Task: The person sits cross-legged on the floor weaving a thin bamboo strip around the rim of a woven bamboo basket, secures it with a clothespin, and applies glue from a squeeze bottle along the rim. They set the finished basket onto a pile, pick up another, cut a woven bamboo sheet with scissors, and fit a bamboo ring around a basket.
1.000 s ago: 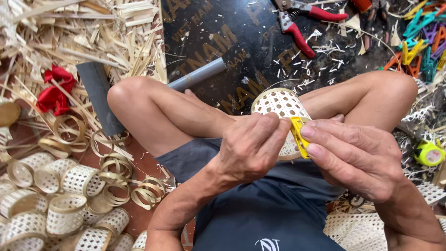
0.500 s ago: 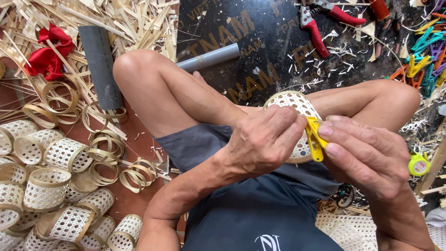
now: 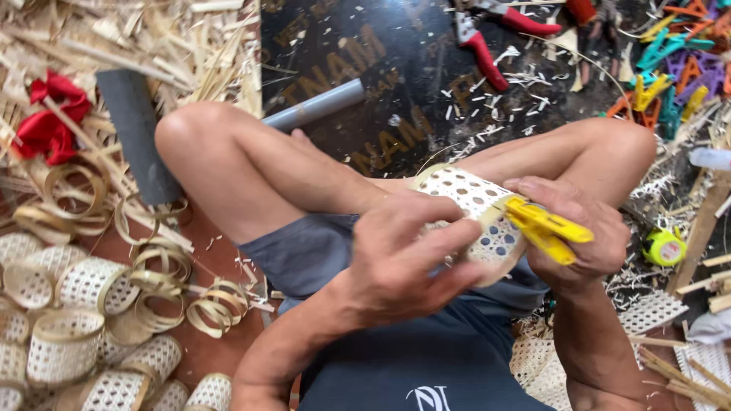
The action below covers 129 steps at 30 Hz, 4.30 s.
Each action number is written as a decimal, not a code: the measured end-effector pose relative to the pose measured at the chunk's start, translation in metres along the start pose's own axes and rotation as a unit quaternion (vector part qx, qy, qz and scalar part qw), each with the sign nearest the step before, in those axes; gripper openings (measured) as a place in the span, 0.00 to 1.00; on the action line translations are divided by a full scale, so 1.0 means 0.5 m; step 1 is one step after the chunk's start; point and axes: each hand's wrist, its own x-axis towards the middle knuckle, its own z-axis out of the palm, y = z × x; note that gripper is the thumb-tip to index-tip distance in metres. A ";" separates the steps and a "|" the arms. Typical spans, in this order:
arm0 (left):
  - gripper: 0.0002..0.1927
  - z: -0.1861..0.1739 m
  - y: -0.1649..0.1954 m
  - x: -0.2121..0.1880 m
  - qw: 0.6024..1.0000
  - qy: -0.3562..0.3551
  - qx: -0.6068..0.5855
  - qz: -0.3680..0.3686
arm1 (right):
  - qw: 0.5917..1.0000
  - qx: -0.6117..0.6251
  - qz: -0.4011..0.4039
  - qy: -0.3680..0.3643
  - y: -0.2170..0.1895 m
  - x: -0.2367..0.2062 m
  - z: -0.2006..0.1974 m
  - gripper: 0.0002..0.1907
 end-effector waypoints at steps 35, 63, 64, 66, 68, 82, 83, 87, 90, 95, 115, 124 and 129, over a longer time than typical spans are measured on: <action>0.59 0.104 -0.051 -0.050 0.990 -0.095 0.014 -0.105 | 0.902 0.026 0.309 0.300 0.615 -0.329 -0.286 0.13; 0.48 0.159 -0.103 -0.131 0.977 -0.009 0.212 -0.030 | 0.909 -0.088 0.245 0.325 0.583 -0.286 -0.141 0.14; 0.49 0.165 -0.108 -0.142 0.978 -0.006 0.205 -0.042 | 0.910 -0.072 0.245 0.328 0.577 -0.281 -0.136 0.17; 0.50 0.175 -0.112 -0.166 0.980 -0.004 0.192 -0.056 | 0.904 -0.102 0.256 0.326 0.567 -0.274 -0.135 0.19; 0.50 0.182 -0.111 -0.191 0.980 -0.003 0.190 -0.065 | 0.887 -0.169 0.293 0.314 0.562 -0.269 -0.130 0.18; 0.46 0.190 -0.136 -0.258 0.989 -0.074 0.128 -0.024 | 0.844 -0.001 0.407 0.349 0.339 -0.340 -0.178 0.14; 0.46 0.187 -0.144 -0.261 0.989 -0.091 0.115 -0.012 | 0.869 0.022 0.404 0.286 0.295 -0.326 -0.179 0.11; 0.41 0.168 -0.165 -0.261 0.985 -0.146 0.079 0.048 | 0.946 0.126 0.287 -0.081 0.156 -0.218 -0.159 0.07; 0.34 0.157 -0.170 -0.252 0.980 -0.164 0.080 0.085 | 0.906 0.197 0.221 -0.302 0.132 -0.133 -0.086 0.11; 0.24 0.151 -0.166 -0.245 0.976 -0.171 0.084 0.104 | 0.832 0.252 0.293 -0.399 0.117 -0.103 -0.031 0.12; 0.24 0.154 -0.168 -0.247 0.979 -0.154 0.094 0.091 | 0.798 0.314 0.383 -0.344 0.145 -0.147 -0.009 0.14; 0.23 0.150 -0.156 -0.258 0.970 -0.176 0.112 0.124 | 0.751 0.370 0.370 -0.403 0.165 -0.145 -0.017 0.13; 0.23 0.159 -0.145 -0.272 0.958 -0.177 0.160 0.156 | 0.696 0.376 0.486 -0.371 0.172 -0.166 -0.026 0.20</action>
